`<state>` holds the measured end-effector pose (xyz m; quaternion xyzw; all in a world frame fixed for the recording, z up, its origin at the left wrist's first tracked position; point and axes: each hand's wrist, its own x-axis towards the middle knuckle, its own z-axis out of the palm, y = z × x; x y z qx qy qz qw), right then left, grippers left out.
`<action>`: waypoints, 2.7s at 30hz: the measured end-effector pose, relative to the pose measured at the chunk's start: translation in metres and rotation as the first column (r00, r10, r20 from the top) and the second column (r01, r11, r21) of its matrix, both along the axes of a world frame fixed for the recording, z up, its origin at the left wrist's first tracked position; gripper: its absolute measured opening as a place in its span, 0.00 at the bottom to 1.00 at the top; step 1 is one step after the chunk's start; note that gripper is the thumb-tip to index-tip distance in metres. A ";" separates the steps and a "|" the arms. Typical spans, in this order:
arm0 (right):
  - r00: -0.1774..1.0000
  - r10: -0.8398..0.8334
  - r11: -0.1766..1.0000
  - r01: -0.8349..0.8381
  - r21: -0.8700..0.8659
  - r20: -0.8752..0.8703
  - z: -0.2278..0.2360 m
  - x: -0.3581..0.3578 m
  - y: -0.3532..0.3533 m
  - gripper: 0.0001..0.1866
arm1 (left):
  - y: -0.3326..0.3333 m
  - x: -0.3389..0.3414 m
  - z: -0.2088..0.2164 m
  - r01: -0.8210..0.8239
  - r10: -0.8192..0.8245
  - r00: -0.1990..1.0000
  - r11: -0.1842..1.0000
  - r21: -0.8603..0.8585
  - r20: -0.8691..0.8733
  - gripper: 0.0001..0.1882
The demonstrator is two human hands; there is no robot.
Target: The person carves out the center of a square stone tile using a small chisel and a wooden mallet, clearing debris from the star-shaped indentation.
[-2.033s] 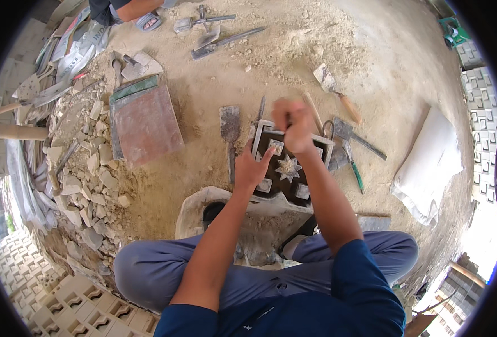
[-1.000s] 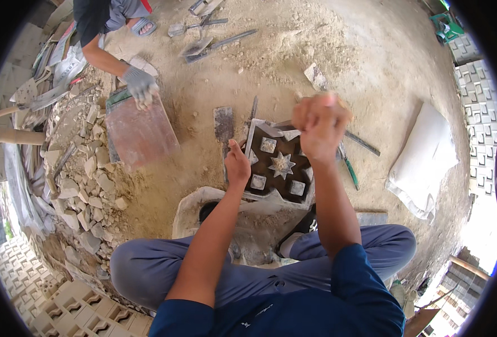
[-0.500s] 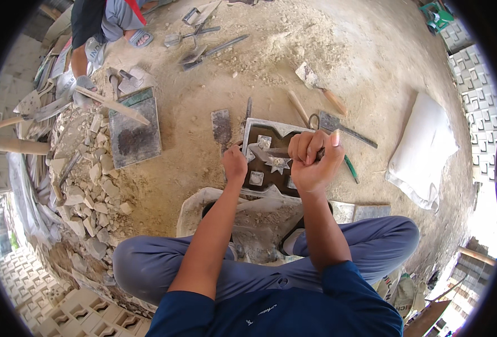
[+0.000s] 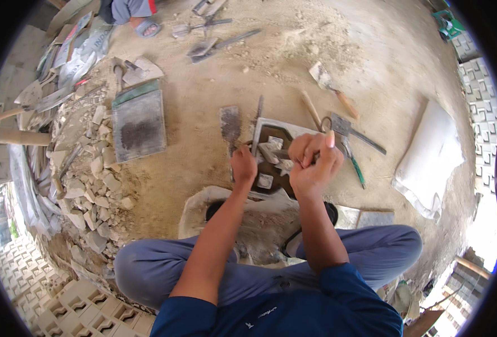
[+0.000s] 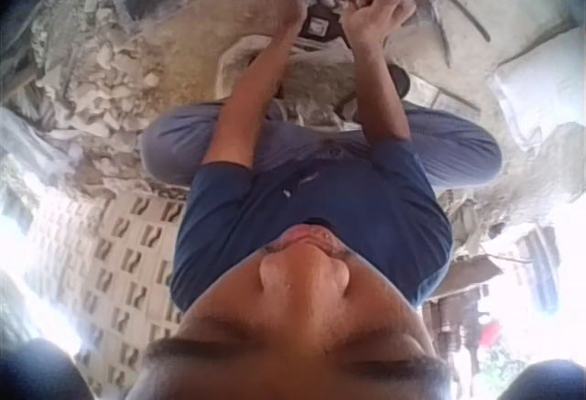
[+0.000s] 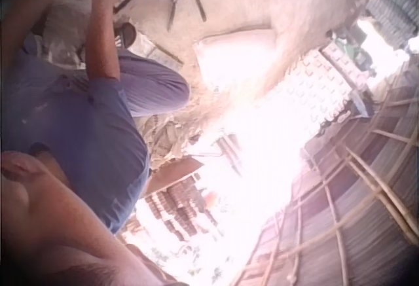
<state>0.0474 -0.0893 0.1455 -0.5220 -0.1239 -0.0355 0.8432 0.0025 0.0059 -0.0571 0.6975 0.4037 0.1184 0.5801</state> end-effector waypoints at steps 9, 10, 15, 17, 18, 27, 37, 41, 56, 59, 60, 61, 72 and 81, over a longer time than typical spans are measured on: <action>0.973 0.194 0.916 -0.132 -0.379 0.128 -0.054 0.000 0.008 0.30 | -0.004 0.001 0.004 0.081 -0.082 0.994 0.997 -0.012 -0.068 0.25; 0.955 0.283 0.941 -0.259 -0.219 0.087 -0.052 0.005 0.003 0.34 | -0.003 -0.002 0.001 0.042 -0.044 0.999 0.997 -0.058 -0.028 0.25; 0.859 0.503 0.795 -0.416 -0.441 0.095 -0.064 0.013 0.008 0.45 | 0.002 0.003 -0.006 0.005 -0.007 0.999 0.999 0.044 0.043 0.26; 0.886 0.430 0.863 -0.347 -0.367 0.174 -0.048 0.014 0.017 0.46 | 0.008 -0.004 -0.012 0.005 -0.006 1.000 0.997 0.077 0.014 0.26; 0.889 0.410 0.892 -0.343 -0.296 0.205 -0.044 0.010 0.013 0.45 | 0.009 -0.003 -0.015 0.002 -0.002 1.000 1.000 0.015 0.002 0.26; 0.889 0.448 0.859 -0.400 -0.320 0.093 -0.052 0.012 0.016 0.45 | 0.008 -0.006 -0.013 0.009 -0.009 1.000 0.999 0.051 -0.003 0.24; 0.875 0.454 0.844 -0.361 -0.396 0.171 -0.071 0.018 0.008 0.45 | 0.004 -0.001 0.007 0.114 -0.111 0.993 0.985 0.127 -0.032 0.25; 0.884 0.467 0.829 -0.451 -0.331 -0.034 -0.049 0.021 0.006 0.46 | 0.009 -0.003 -0.001 0.026 -0.027 1.000 1.000 0.012 0.001 0.26; 0.864 0.497 0.815 -0.497 -0.296 -0.082 -0.073 0.024 0.012 0.50 | 0.006 -0.004 0.005 0.066 -0.066 0.998 0.995 0.076 -0.006 0.27; 0.824 0.566 0.819 -0.557 -0.138 0.034 -0.063 0.021 -0.004 0.48 | 0.006 -0.006 0.000 0.071 -0.071 0.997 0.997 -0.003 -0.020 0.26; 0.828 0.560 0.816 -0.548 -0.183 0.020 -0.073 0.023 0.000 0.48 | 0.008 -0.005 -0.002 0.088 -0.091 0.996 0.987 0.138 0.012 0.26; 0.832 0.555 0.819 -0.542 -0.187 0.020 -0.075 0.027 0.003 0.48 | 0.007 -0.001 -0.002 0.110 -0.127 0.991 0.956 0.271 0.045 0.26; 0.845 0.528 0.803 -0.529 -0.275 -0.084 -0.074 0.034 0.008 0.49 | 0.002 0.005 0.022 0.101 -0.102 0.991 0.995 -0.018 -0.081 0.26; 0.868 0.497 0.810 -0.470 -0.351 -0.015 -0.084 0.023 0.011 0.48 | 0.001 -0.003 0.005 0.073 -0.072 0.997 0.996 0.048 -0.032 0.24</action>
